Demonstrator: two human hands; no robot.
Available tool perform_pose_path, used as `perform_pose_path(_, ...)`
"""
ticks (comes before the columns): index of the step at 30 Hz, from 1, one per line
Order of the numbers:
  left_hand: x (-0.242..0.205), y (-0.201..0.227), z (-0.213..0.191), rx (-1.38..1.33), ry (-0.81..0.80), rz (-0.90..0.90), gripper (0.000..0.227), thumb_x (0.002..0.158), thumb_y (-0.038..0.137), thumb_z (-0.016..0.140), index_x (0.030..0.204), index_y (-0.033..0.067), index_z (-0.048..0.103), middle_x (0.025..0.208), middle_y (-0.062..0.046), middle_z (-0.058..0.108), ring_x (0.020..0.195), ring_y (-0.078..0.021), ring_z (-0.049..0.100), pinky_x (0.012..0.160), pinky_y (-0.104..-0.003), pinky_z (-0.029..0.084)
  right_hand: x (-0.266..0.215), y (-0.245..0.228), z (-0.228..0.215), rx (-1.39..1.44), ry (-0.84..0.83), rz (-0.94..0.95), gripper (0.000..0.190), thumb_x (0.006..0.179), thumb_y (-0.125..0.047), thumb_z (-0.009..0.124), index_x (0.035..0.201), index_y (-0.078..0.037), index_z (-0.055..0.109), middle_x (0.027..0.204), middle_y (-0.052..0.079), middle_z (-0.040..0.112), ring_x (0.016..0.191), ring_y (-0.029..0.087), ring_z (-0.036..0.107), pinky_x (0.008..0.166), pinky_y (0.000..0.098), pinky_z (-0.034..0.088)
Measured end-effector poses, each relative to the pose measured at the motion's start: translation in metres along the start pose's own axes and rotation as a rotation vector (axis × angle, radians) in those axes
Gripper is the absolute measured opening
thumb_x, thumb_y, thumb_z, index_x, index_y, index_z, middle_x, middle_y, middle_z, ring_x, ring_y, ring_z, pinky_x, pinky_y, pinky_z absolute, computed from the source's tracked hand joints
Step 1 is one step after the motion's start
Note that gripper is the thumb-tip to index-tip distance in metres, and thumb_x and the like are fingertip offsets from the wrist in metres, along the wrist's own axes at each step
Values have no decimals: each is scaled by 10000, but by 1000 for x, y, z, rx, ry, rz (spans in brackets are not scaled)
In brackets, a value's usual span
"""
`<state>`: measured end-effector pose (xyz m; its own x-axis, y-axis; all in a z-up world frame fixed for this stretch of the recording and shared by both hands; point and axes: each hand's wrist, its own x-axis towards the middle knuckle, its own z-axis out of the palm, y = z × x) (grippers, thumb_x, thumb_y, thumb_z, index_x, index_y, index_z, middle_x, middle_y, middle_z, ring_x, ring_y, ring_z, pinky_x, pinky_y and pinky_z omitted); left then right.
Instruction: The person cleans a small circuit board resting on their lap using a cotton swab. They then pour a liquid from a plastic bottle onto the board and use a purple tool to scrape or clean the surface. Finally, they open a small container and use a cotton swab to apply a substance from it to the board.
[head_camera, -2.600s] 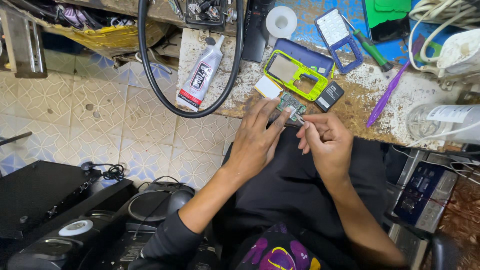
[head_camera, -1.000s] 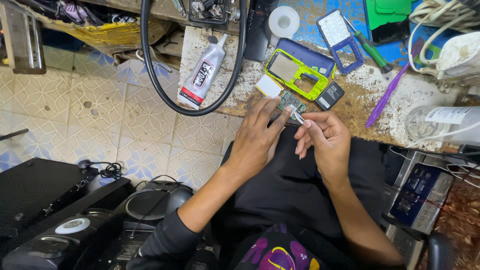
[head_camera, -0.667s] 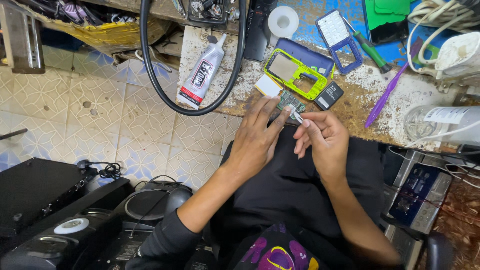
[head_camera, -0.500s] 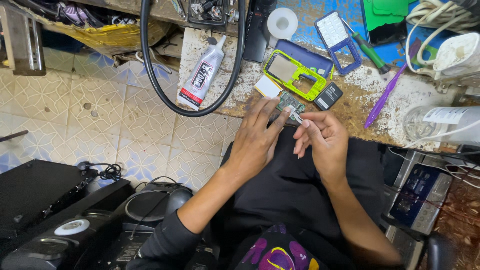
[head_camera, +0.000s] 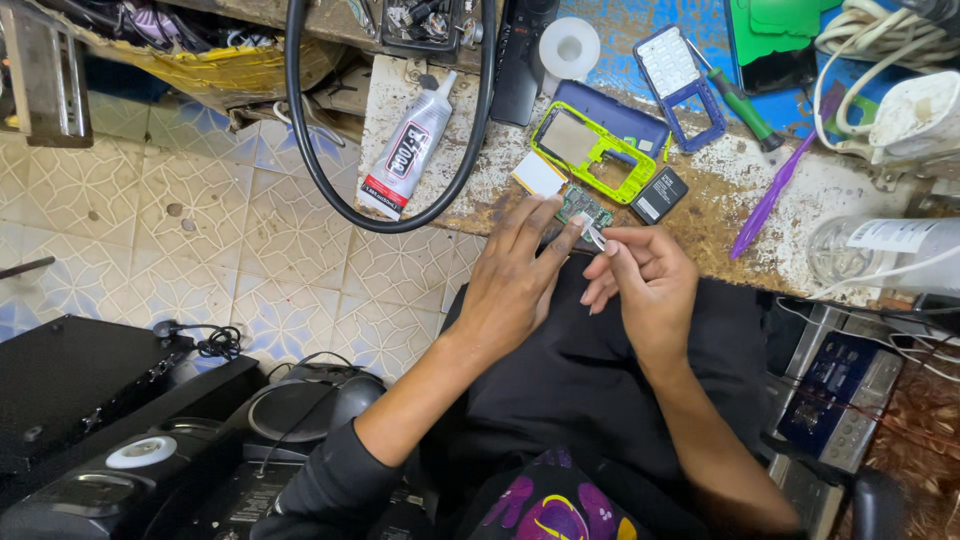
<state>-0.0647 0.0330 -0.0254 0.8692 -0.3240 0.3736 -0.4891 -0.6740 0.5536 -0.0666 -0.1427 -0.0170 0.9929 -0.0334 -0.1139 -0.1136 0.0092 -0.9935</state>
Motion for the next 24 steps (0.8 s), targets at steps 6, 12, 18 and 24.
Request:
perform_pose_path(6,-2,-1,-2,-33,-32,6,517,946,-36,637,1450,24,541,1456,-251,508,1421,-454,427,1160,-551,375,0,-7,7,57,16,11,206,1062,-25,525,1181,134,579,732,253,683,508,292,716,373,312,590)
perform_pose_path(12,0,1,-4,-53,-46,0,582,897,-96,626,1461,14,534,1463,-265,499,1433,-473,406,1165,-562,367,2,-4,2,0,-11,-14,199,1066,-2,507,1179,146,581,747,252,683,515,290,716,376,319,594)
perform_pose_path(18,1,2,-7,-79,-46,-13,563,911,-124,566,1453,22,542,1445,-258,506,1429,-464,411,1155,-560,374,4,-12,0,-439,-74,-252,123,1024,71,576,1117,91,654,651,163,678,447,245,685,299,275,473)
perform_pose_path(24,2,4,-10,-82,-47,-16,559,917,-136,566,1454,15,541,1444,-259,506,1430,-459,407,1155,-562,370,2,-17,1,-382,-69,-191,131,1032,84,551,1125,90,642,669,180,692,429,207,659,336,260,482)
